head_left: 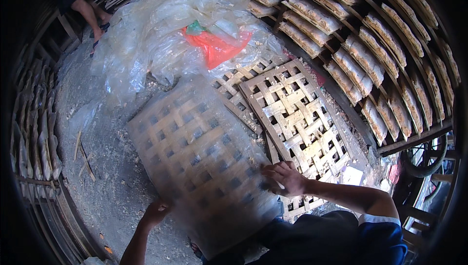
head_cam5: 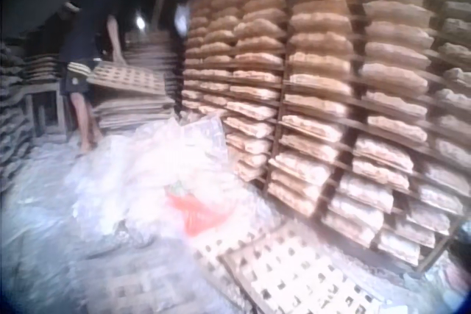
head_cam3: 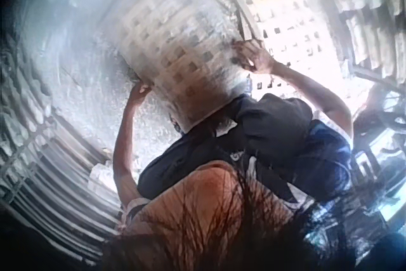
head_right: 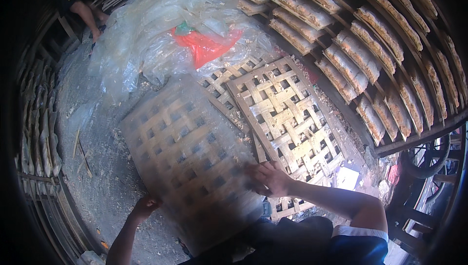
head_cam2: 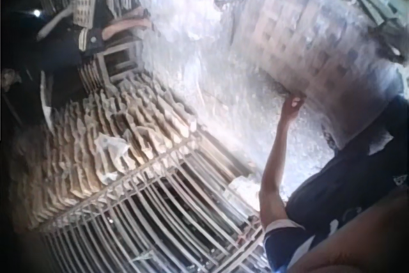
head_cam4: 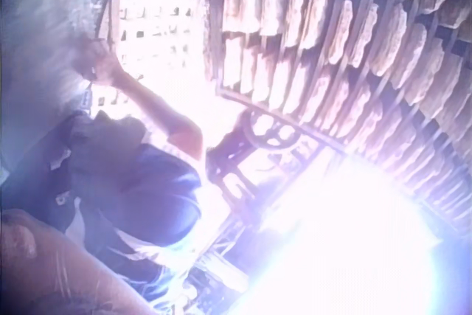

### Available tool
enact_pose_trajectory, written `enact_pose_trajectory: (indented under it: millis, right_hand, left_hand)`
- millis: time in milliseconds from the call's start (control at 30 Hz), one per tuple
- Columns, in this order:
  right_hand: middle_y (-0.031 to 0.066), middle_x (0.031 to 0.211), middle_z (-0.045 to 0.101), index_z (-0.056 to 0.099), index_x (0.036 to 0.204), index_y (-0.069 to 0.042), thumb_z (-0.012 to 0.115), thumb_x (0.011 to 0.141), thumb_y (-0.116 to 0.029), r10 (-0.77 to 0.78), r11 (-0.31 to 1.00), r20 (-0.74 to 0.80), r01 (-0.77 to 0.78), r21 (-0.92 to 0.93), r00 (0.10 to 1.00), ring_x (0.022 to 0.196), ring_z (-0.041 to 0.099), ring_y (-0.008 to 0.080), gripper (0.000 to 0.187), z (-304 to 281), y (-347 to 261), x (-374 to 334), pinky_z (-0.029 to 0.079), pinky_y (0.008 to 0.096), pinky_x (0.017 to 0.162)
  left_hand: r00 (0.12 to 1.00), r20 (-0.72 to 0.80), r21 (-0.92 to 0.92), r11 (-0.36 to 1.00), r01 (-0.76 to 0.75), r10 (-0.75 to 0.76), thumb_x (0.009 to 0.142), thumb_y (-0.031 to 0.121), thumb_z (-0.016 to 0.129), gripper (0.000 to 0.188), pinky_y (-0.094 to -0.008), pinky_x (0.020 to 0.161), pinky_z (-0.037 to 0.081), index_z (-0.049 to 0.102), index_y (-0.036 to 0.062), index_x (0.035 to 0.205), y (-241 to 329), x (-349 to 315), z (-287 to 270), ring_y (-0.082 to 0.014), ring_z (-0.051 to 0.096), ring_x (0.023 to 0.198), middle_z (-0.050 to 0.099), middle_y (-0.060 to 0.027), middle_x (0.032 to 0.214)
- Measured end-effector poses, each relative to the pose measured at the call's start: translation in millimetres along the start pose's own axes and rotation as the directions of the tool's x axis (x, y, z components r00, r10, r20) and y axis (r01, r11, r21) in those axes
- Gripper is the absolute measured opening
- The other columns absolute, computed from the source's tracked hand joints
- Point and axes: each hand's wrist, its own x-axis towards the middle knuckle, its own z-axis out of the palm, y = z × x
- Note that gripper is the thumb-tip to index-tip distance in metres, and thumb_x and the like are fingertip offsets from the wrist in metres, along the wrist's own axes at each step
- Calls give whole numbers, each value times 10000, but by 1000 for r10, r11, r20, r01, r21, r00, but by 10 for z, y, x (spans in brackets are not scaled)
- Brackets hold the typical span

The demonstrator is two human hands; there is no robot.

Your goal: The person assembles a woven bamboo tray by placing a lid on a base, pressing the edges, and wrapping it with a plastic sheet. The person repeats this process with multiple trays, stacking them nearby.

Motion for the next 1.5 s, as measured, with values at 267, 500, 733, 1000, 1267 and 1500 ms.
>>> enact_pose_trajectory:
  millis: [267, 500, 733, 1000, 1267, 1500]
  right_hand:
    - [160, 1243, 534, 516, 1366, -54, 746, 833, -569, 822, 558, -63, -822, -116, 567, 1231, 512, 331, 777, -22, 494, 43, 409, 489, 1019]
    - [159, 1231, 546, 538, 1356, -115, 800, 805, -535, 778, 602, -105, -782, -158, 620, 1191, 545, 339, 741, -151, 420, 149, 436, 478, 999]
    - [129, 1005, 655, 558, 1330, -73, 738, 899, -269, 536, 830, -227, -459, 317, 813, 1002, 633, 350, 507, -509, -131, 724, 465, 502, 948]
    - [172, 1437, 525, 128, 1636, -27, 787, 805, -208, 389, 921, -195, -383, 71, 900, 1377, 451, 361, 1076, 285, -111, 458, 271, 598, 1110]
    - [217, 1686, 205, 21, 1648, -32, 825, 787, -350, 545, 803, 65, -543, 246, 836, 1461, 309, 418, 1220, 175, -303, 558, 169, 584, 1179]
    - [222, 1696, 192, 132, 1651, -72, 784, 835, -467, 513, 858, -337, -466, 216, 789, 1422, 357, 459, 1117, 418, -232, 565, 185, 605, 1168]
  left_hand:
    - [996, 43, -206, 975, 82, -75, 943, 270, 760, 252, -345, 795, 533, 691, 77, 1090, 79, 22, 27, -153, 657, 947, 704, -31, 1008]
    - [995, 89, -28, 998, 53, -51, 942, 250, 749, 269, -338, 788, 525, 701, 59, 1126, -17, 61, -92, -142, 660, 928, 718, -38, 1002]
    - [994, -105, -62, 998, 14, -20, 997, 282, 687, 354, -350, 889, 529, 692, 21, 1236, 343, 8, -265, -180, 690, 999, 743, -105, 1085]
    - [993, -73, 192, 978, -75, 91, 899, 262, 810, 304, -367, 832, 566, 730, 34, 1084, 260, 95, -167, -211, 722, 948, 745, -99, 999]
    - [997, -62, 134, 990, -31, 39, 884, 281, 829, 281, -369, 816, 564, 739, 40, 996, 268, 87, -219, -211, 724, 931, 746, -107, 991]
    - [998, -69, 254, 967, 25, -7, 867, 339, 841, 355, -363, 820, 559, 730, 39, 1022, 332, 147, -202, -210, 723, 939, 744, -102, 979]
